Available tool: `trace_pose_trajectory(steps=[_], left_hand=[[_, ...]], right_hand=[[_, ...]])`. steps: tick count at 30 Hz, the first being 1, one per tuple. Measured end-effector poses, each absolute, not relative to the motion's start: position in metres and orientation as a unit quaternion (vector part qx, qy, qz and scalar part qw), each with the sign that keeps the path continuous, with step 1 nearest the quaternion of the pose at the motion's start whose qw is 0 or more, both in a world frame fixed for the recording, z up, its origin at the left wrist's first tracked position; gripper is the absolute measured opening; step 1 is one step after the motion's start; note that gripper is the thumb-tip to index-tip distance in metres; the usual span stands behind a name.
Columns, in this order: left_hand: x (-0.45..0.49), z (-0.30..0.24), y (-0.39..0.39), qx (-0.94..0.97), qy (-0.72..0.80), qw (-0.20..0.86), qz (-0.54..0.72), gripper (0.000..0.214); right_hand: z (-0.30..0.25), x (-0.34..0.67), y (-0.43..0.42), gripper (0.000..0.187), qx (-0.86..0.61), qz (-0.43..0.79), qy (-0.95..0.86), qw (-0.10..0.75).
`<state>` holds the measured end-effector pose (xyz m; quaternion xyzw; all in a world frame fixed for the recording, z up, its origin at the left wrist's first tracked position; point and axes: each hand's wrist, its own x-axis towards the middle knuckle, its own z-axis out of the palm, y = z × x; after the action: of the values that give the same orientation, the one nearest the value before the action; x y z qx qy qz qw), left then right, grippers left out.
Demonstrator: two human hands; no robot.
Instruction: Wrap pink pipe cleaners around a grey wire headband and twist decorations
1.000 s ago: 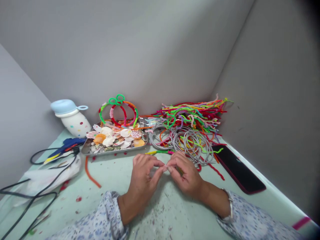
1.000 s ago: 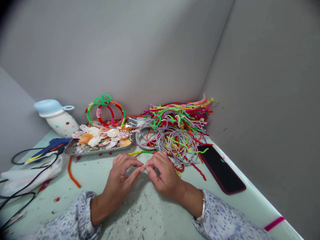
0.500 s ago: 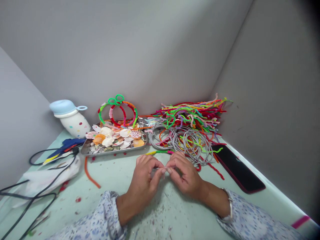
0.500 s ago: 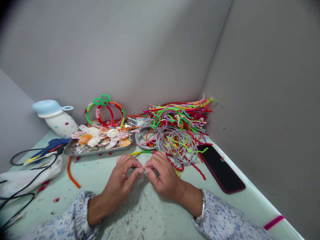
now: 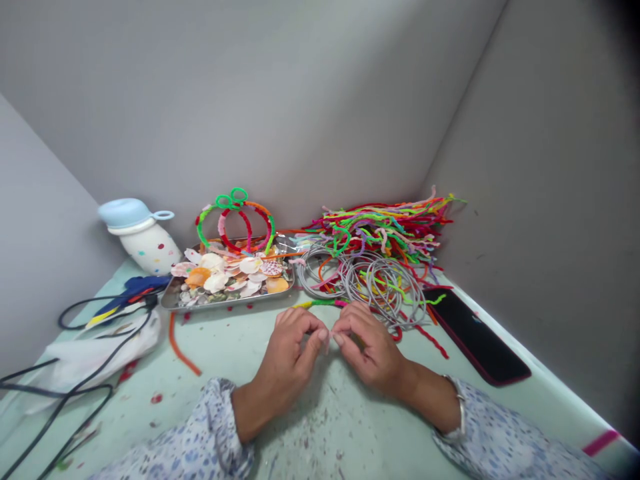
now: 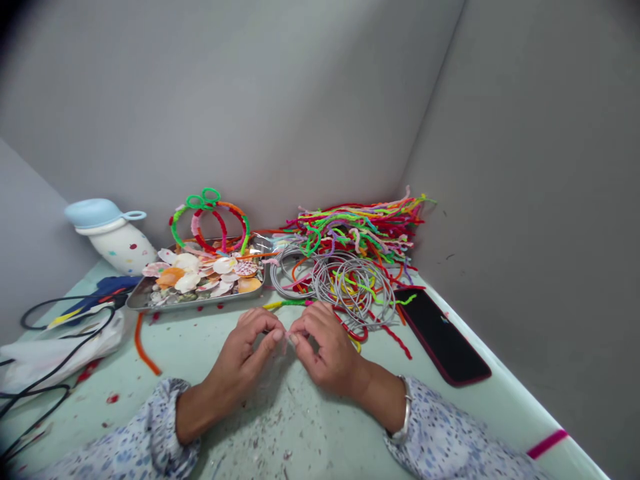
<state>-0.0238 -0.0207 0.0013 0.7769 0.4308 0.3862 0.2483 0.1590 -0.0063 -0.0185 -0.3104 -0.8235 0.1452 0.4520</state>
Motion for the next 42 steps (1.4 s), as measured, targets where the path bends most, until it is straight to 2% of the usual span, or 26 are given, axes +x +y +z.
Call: trace_pose_trajectory(steps=[8, 42], left_hand=[[-0.0227, 0.0014, -0.0209, 0.793, 0.423, 0.234, 0.371, 0.033], [-0.0223, -0.0024, -0.0206, 0.799, 0.375, 0.27, 0.386, 0.03]], right_hand=[[-0.0173, 0.159, -0.0061, 0.011, -0.306, 0.143, -0.829, 0.445], [-0.016, 0.1581, -0.0074, 0.009, -0.302, 0.153, -0.824, 0.455]])
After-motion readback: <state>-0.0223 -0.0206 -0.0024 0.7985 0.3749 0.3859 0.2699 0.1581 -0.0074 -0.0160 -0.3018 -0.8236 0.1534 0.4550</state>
